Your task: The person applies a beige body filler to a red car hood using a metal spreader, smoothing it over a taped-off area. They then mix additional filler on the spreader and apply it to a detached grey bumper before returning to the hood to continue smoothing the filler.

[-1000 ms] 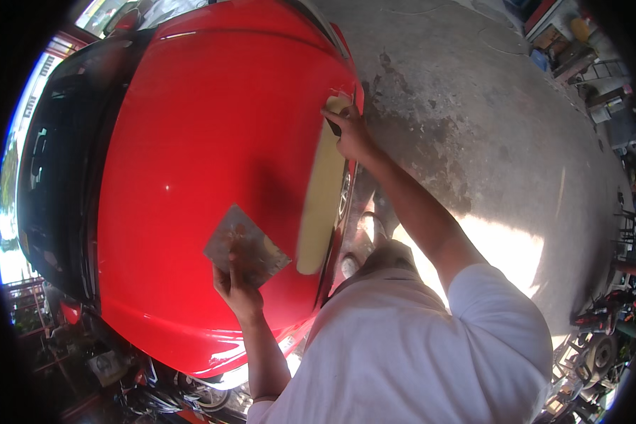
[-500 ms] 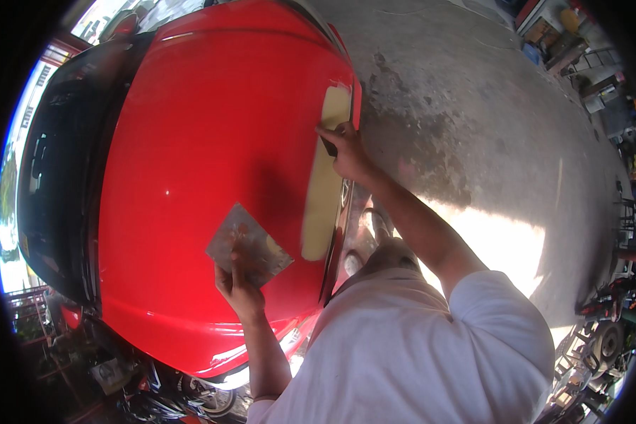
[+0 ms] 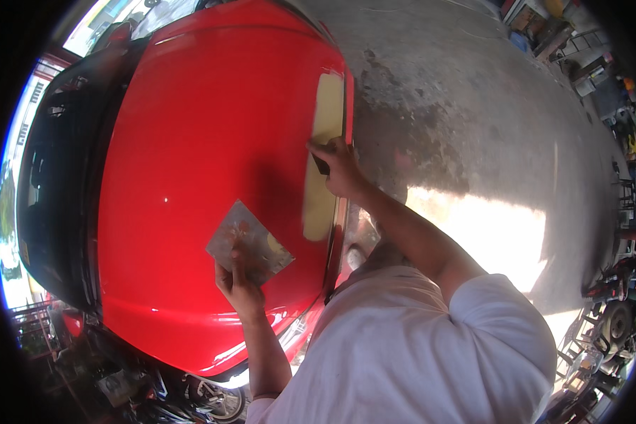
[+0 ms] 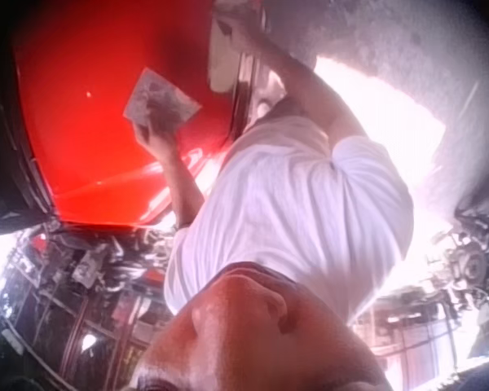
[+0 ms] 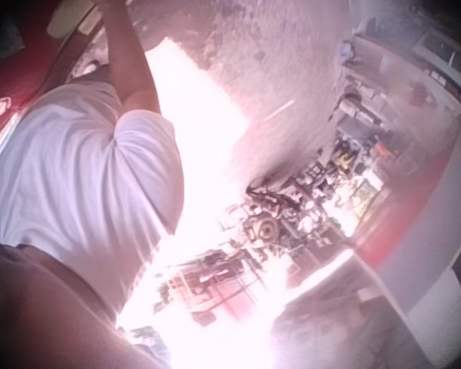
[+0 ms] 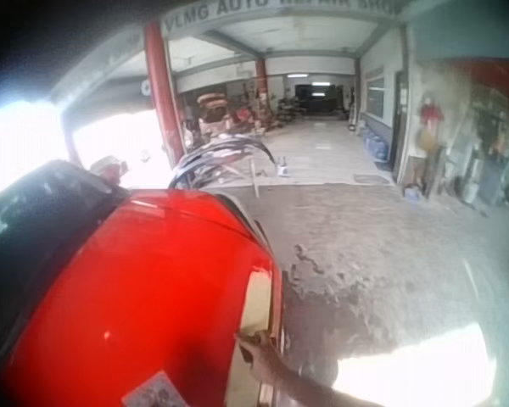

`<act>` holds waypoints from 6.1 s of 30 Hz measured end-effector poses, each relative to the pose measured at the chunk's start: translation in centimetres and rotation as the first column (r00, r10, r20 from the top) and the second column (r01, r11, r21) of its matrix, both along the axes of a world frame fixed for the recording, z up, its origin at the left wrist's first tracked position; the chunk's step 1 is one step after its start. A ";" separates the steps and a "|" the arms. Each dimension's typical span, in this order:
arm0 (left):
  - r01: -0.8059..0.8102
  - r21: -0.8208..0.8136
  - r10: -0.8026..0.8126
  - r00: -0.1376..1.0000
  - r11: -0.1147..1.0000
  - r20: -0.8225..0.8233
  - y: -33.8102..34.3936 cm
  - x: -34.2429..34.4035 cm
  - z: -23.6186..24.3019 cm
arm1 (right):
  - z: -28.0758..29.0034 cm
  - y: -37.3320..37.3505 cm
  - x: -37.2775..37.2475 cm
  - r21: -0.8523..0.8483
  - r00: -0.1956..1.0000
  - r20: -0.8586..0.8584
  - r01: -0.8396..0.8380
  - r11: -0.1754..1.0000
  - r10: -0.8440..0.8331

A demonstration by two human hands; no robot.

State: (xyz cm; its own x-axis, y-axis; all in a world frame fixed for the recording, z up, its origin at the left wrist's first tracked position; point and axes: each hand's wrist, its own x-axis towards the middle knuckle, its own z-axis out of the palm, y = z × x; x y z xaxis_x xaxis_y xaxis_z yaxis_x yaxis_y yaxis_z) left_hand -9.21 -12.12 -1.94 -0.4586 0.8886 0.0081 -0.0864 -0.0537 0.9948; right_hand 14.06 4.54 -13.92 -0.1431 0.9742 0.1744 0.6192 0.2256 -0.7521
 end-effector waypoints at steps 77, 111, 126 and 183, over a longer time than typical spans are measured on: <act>-0.720 -0.141 0.680 0.690 0.680 -0.248 -5.9 19.3 -5.4 | -2.9 31.5 20.8 0.138 0.946 -0.048 -0.313 0.940 0.322; -0.725 -0.088 0.636 0.531 0.683 0.560 -20.7 10.3 -8.7 | -0.5 0.8 9.6 0.173 0.949 -0.031 -0.306 0.936 0.315; -0.633 0.004 0.483 0.594 0.774 0.643 -24.3 9.6 -8.7 | 6.1 -19.5 6.0 -0.007 0.698 -0.433 -0.636 0.772 0.571; 0.333 0.173 -0.297 0.933 0.927 -0.204 5.1 54.5 4.4 | 16.7 -11.5 50.8 0.396 0.920 0.316 -0.350 0.849 0.232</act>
